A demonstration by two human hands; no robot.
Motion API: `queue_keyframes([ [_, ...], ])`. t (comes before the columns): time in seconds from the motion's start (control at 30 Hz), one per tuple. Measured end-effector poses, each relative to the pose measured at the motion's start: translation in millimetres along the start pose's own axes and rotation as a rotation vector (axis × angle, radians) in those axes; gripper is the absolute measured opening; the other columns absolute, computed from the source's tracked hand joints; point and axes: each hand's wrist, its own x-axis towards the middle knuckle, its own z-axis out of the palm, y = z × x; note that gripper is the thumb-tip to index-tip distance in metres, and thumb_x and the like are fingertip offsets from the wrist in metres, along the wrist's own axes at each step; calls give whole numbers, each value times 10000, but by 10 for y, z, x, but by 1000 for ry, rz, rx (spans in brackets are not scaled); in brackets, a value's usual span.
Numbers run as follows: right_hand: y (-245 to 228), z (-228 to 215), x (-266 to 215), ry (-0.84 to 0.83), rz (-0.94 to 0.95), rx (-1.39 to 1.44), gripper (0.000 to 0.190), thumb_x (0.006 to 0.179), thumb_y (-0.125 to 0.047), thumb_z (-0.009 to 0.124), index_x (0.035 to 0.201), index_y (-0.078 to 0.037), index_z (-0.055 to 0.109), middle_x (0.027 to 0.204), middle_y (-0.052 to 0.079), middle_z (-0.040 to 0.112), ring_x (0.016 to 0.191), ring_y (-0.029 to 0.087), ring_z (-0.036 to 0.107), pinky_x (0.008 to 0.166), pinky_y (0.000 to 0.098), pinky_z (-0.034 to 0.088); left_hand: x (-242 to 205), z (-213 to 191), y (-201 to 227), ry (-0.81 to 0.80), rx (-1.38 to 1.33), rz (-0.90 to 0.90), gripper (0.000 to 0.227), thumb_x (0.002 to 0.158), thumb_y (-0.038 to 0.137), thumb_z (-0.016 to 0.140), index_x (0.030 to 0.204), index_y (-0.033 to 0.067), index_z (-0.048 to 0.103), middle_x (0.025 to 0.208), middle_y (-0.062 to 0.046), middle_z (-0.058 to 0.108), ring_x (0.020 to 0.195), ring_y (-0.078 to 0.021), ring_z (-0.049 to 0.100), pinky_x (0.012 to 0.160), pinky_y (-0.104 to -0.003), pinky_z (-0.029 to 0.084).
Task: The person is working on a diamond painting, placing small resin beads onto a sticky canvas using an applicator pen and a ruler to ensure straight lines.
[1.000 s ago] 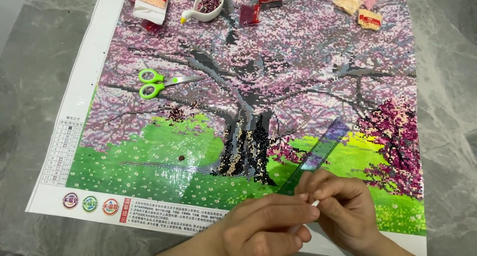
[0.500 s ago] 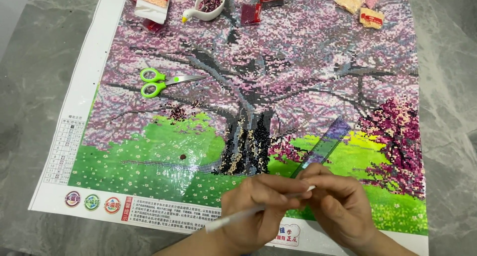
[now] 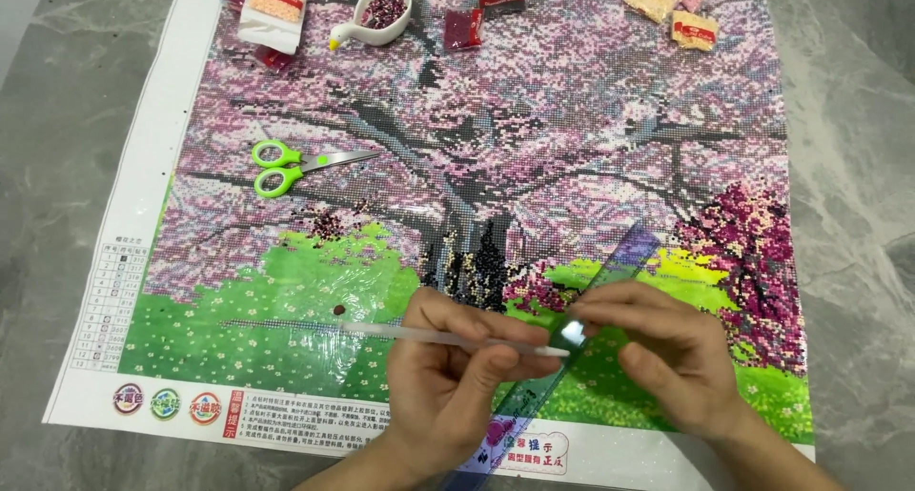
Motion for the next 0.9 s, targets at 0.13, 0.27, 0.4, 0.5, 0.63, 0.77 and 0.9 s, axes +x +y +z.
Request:
queue_keyframes([
  [0.13,60,75,-60,-26,171,355,365,888,-174,642,1165,62,666,1100,198,677,936,266,688,756,331,587,-2,-33,-28,29,54,-1,206,940,38,608,988,12,409,959,-311,664,856,-356,722,741,-407,657],
  [0.27,156,147,-91,17,310,407,238,849,-45,679,1064,40,735,940,189,742,795,228,701,675,273,562,31,-51,-13,34,100,42,184,942,27,602,989,12,425,980,-289,676,843,-329,729,740,-369,655],
  [0.4,156,174,-18,6,300,223,137,814,-69,715,916,-9,784,815,126,774,779,201,712,665,277,573,73,-75,32,50,111,57,178,936,16,602,987,28,432,977,-294,676,832,-322,728,742,-375,650],
  [0.5,114,193,53,-53,227,44,145,817,-88,707,928,-39,785,812,103,769,720,163,714,624,243,553,133,-106,170,76,160,78,190,944,64,600,980,25,419,960,-280,676,852,-321,727,744,-367,655],
  [0.63,143,210,80,-149,-260,-523,173,807,-97,719,976,-73,744,898,58,744,738,204,663,697,320,550,314,-275,760,-33,667,145,134,899,59,633,948,39,510,905,-164,726,878,-239,762,732,-265,638],
  [0.77,186,235,45,-198,-384,-708,259,795,-65,746,1051,-46,715,945,90,726,766,231,643,658,317,570,388,-718,1192,-39,1606,-156,134,879,330,652,927,207,626,797,95,791,755,-95,801,588,-272,583],
  [0.9,185,226,51,-236,-390,-771,256,814,-77,716,1069,-58,710,955,83,716,798,230,643,688,332,567,222,-1114,1077,-64,1588,-32,113,899,236,653,885,126,631,829,77,717,621,-92,742,527,-260,528],
])
